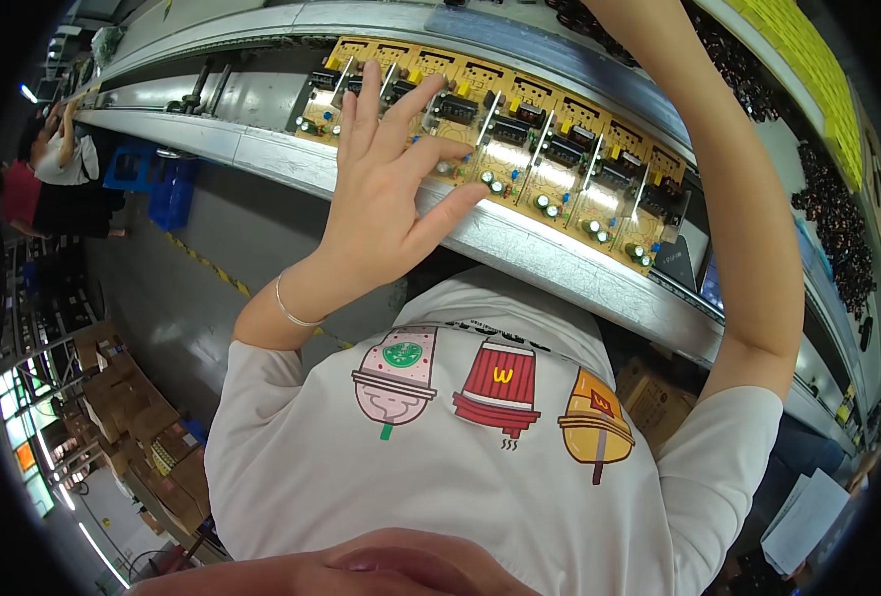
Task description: The recorder is picking electronic components and manually assembling them onto printed circuit boards at an industrial workstation.
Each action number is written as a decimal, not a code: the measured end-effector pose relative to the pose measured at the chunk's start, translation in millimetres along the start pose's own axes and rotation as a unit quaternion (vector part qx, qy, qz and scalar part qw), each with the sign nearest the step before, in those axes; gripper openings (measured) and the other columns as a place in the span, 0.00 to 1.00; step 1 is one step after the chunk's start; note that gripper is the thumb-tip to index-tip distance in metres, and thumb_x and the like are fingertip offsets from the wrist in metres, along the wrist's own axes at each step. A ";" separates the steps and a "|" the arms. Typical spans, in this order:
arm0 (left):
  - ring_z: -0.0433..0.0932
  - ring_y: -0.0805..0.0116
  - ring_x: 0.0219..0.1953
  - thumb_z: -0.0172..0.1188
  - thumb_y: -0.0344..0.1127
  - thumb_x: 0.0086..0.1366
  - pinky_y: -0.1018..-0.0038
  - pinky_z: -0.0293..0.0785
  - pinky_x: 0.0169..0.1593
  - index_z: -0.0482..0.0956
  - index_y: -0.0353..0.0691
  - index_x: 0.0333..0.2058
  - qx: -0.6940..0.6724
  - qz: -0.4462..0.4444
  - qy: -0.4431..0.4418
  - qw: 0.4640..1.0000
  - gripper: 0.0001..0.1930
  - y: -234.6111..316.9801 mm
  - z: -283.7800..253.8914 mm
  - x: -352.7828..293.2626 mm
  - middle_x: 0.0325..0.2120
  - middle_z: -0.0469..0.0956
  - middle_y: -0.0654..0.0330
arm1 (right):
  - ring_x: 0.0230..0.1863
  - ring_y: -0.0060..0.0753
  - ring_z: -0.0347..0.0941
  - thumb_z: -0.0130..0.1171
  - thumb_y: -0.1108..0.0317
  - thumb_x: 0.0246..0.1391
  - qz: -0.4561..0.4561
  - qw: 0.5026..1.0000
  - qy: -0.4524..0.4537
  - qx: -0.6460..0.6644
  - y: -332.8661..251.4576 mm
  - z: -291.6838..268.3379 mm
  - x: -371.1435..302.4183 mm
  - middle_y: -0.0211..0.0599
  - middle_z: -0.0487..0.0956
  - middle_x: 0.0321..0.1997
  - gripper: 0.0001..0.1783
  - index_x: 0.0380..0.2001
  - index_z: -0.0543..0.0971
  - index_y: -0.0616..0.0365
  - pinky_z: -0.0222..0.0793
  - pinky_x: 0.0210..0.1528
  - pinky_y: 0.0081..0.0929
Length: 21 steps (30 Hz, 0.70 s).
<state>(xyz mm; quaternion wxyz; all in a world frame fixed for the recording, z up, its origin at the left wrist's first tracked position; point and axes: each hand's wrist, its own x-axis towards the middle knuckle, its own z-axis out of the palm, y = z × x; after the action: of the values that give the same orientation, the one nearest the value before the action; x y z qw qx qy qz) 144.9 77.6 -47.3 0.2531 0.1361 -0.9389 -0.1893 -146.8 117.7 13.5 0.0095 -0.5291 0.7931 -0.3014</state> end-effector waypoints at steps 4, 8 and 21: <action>0.45 0.26 0.75 0.64 0.57 0.66 0.34 0.39 0.72 0.85 0.33 0.39 0.005 0.026 0.000 1.000 0.26 -4.6 2.3 1.9 0.65 0.66 0.40 | 0.36 0.41 0.81 0.66 0.70 0.59 0.081 0.990 -0.047 0.106 -15.9 -3.0 -9.2 0.46 0.85 0.34 0.10 0.40 0.83 0.67 0.77 0.43 0.33; 0.46 0.27 0.75 0.64 0.57 0.67 0.34 0.39 0.72 0.85 0.33 0.38 -0.018 0.041 -0.006 0.999 0.27 -9.1 4.3 0.4 0.65 0.66 0.40 | 0.40 0.32 0.81 0.65 0.70 0.62 0.116 0.959 -0.132 0.221 -6.0 0.7 -22.8 0.41 0.85 0.38 0.11 0.45 0.82 0.64 0.77 0.46 0.29; 0.58 0.36 0.72 0.66 0.55 0.65 0.43 0.55 0.70 0.85 0.39 0.42 -0.018 0.072 0.029 0.997 0.23 -22.1 -3.2 28.0 0.62 0.72 0.48 | 0.36 0.20 0.77 0.67 0.66 0.60 0.027 0.979 -0.157 0.131 -29.2 27.9 -78.1 0.31 0.85 0.38 0.14 0.46 0.83 0.60 0.73 0.41 0.23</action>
<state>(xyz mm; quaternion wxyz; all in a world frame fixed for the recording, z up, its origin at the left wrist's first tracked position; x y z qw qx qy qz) 126.8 47.2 -42.3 0.2954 0.0688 -0.9352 -0.1830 -78.8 163.1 -18.9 0.2112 -0.5428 0.7493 -0.3150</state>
